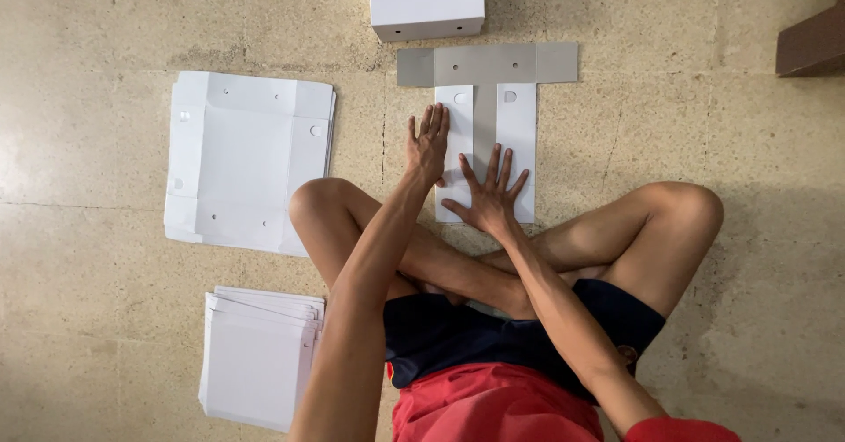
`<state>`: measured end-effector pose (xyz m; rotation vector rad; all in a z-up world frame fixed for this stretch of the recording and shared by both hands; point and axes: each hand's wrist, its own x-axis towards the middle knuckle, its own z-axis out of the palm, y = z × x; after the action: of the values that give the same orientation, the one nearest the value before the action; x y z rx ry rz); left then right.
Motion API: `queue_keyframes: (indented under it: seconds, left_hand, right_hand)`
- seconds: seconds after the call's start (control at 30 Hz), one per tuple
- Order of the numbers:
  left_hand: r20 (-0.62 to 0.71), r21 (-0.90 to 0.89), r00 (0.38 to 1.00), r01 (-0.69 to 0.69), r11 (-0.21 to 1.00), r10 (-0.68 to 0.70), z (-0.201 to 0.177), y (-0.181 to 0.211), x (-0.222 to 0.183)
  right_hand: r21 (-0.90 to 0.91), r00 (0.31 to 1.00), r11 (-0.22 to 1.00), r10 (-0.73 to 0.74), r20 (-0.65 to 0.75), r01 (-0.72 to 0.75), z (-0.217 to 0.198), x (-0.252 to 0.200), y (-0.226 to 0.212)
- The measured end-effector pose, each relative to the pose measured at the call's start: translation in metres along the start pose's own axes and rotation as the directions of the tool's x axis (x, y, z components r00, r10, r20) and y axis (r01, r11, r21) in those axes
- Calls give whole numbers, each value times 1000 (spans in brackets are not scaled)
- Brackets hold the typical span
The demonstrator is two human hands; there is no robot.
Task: Assembling a cardboard box by folding a flat pre-cut sheet along its creases.
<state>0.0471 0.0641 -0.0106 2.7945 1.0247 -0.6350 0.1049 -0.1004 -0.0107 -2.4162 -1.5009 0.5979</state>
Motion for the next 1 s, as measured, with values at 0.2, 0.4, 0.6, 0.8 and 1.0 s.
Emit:
queue_keyframes:
  seconds: [0.2,0.4,0.6,0.8,1.0]
  left_hand:
    - [-23,59,998,54,997,-52,1,5,20]
    - [-53,67,996,73,995,-69,21,3,47]
    - [-156,-29,988,9,1000,-13,46,-10,62]
    - [-336,-213,940,-143,967,65,60,-3,26]
    - [-521,-370,853,-188,910,-36,47,51,-36]
  right_hand:
    - [-21,1000,1000,-13,-25,12,7,1,3]
    - [21,1000,1000,8,21,-9,-3,2,0]
    - [39,997,999,8,73,-11,-10,2,-1]
    - [89,991,994,43,130,-55,-20,2,-4]
    - [261,981,961,37,190,-87,-6,12,21]
